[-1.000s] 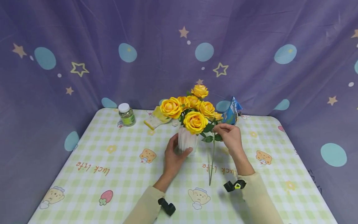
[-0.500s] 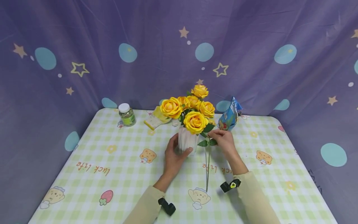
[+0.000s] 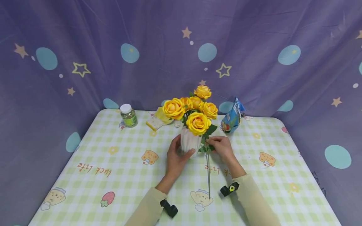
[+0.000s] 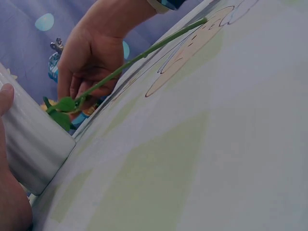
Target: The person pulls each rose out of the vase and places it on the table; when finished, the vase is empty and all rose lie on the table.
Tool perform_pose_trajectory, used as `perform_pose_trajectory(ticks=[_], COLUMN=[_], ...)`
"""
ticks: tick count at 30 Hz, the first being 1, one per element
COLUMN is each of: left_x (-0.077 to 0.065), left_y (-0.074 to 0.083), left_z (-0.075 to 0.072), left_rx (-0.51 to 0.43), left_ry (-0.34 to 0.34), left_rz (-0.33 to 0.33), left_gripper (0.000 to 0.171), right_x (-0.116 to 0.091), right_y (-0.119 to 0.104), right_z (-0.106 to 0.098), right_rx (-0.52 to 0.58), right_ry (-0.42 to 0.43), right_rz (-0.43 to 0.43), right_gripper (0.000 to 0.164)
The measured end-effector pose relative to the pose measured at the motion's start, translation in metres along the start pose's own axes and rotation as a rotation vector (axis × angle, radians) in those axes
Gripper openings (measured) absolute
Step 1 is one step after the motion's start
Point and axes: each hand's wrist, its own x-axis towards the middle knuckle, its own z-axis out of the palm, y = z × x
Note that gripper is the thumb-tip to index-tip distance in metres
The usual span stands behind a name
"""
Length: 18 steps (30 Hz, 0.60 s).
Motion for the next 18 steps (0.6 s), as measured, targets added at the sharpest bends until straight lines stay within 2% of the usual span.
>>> perform_pose_trajectory(ticks=[18], left_x=[0.001], left_y=[-0.003], left_z=[0.001], left_rx=[0.013], left_ry=[0.014], left_rz=[0.028], left_gripper=[0.08], right_x=[-0.013], right_y=[0.005], right_z=[0.007], right_rx=[-0.059], right_ry=[-0.004], right_rz=[-0.037], right_gripper=[0.017])
